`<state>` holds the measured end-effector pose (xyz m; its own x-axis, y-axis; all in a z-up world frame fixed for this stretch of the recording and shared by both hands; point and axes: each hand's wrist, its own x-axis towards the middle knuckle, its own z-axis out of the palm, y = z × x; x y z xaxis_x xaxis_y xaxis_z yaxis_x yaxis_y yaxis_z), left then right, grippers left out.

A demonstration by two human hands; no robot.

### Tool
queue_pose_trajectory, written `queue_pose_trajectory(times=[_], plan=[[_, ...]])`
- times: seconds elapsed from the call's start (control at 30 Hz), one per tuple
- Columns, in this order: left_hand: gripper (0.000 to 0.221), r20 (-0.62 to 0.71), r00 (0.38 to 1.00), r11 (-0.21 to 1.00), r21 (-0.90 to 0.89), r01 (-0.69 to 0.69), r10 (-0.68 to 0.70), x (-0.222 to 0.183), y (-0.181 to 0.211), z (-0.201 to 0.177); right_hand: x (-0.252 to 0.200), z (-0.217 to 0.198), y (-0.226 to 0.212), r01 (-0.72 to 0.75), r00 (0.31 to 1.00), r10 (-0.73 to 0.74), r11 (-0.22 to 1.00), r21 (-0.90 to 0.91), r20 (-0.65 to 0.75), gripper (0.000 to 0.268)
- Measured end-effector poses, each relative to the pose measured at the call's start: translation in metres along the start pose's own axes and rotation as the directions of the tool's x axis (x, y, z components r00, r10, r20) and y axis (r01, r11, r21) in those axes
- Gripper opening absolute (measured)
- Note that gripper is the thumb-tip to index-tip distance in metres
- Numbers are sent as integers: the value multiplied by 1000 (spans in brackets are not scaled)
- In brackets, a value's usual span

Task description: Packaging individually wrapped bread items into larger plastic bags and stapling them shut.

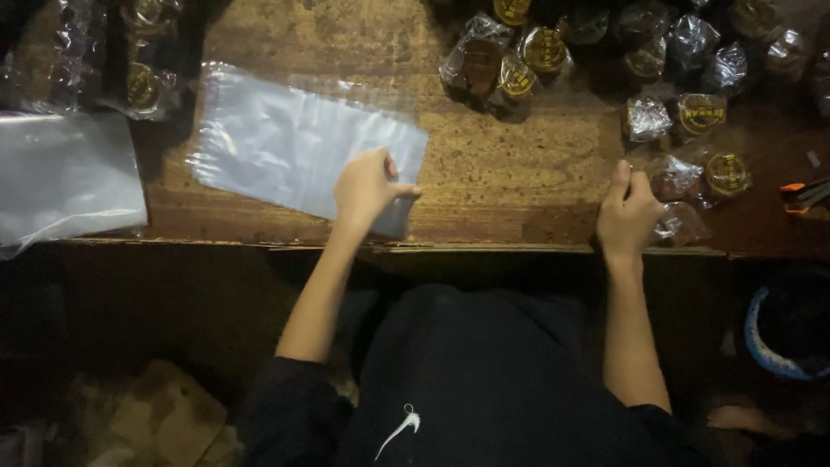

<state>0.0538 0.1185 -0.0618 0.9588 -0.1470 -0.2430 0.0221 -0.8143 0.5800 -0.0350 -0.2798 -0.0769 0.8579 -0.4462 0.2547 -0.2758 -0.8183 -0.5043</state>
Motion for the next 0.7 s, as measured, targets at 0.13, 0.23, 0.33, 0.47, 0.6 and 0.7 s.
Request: queue_pose_trajectory(times=[0.13,0.23,0.33,0.47,0.6,0.7], plan=[[31,-13,999,999,16,51,-50,9,-24,22,-6,2,-2,14,1000,-15,999,-29,-12,53],[18,-9,1000,997,-73,-15,14,1,-13,20,-7,5,5,55,998,-58,993,-107,-24,54],[49,-207,978,999,33,11,-4,-11,2,3,-1,4,-3,190,972,-216,956,-223,-95,47],[24,-152,980,987,-113,114,-130,-10,15,2,35,15,-87,303,941,-301,953,-12,-152,31],[35,-77,980,970,-178,168,-184,-12,24,4,79,23,-238,323,897,-339,941,104,284,54],[35,-93,963,967,-69,246,-252,-9,23,26,115,114,-239,411,838,-308,899,-150,451,72]])
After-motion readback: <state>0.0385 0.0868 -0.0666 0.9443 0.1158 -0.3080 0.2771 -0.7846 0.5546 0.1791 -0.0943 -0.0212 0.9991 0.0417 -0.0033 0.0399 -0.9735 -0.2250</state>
